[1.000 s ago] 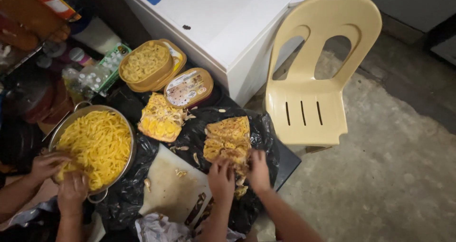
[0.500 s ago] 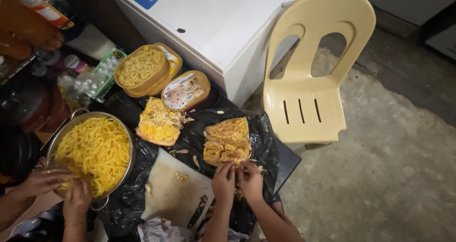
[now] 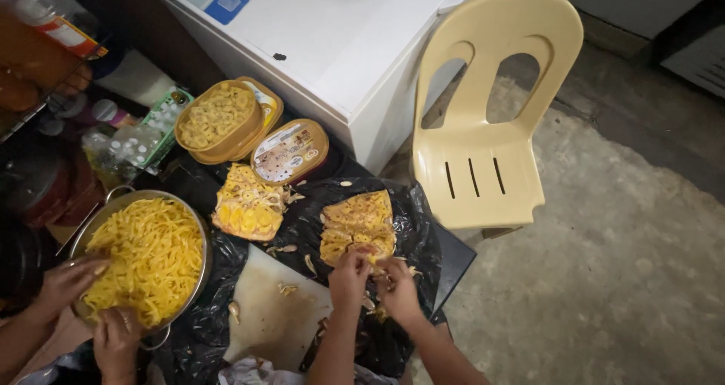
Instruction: Shredding jackfruit into smaller pieces by hand.
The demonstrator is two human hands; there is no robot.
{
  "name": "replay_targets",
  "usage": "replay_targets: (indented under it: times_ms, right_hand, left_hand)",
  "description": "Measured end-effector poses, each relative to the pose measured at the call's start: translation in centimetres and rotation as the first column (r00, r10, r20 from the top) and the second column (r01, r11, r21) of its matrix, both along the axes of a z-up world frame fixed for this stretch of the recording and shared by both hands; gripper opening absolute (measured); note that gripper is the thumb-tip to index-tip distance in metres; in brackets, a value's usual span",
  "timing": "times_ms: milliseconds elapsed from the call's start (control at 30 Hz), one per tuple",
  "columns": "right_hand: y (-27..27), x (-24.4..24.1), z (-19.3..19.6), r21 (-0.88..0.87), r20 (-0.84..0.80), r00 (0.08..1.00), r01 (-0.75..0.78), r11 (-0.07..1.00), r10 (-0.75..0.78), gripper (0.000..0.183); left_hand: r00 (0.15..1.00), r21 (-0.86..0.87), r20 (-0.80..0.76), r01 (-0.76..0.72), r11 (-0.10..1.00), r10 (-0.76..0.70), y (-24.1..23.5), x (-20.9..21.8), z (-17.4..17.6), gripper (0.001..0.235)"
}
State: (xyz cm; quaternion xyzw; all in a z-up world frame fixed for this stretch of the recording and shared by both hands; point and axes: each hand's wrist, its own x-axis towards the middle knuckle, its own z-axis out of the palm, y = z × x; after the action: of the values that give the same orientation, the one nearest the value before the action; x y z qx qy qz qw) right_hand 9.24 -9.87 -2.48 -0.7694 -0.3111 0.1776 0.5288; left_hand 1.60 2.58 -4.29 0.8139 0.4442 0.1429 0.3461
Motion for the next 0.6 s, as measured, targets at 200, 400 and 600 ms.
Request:
replay_targets:
  times_ms: [200, 400, 600]
  right_hand:
    - [0.8, -1.9, -4.9, 0.054, -0.382, 0.922, 0.098, 0.994, -0.071, 0.055]
    - [1.9, -3.7, -7.7, -0.166, 0.183, 0.953, 0.271, 0.948, -0.24, 0.05]
    - [3.7, -1.7, -3.0, -0.196, -0.137, 0.951, 0.25, 0.948, -0.279, 0.032]
  left_hand:
    - [0.999, -0.082, 0.014, 0.032, 0.996, -0.031, 1.2, 0.1, 1.7, 0.017]
    - [0.988, -0.153, -0.12, 0.081, 0.985, -0.1, 1.7, 0.4, 0.8, 0.019]
    - [0.984, -0.177, -0.119, 0.107, 0.978, -0.129, 3.1, 0.2, 1.6, 0.018]
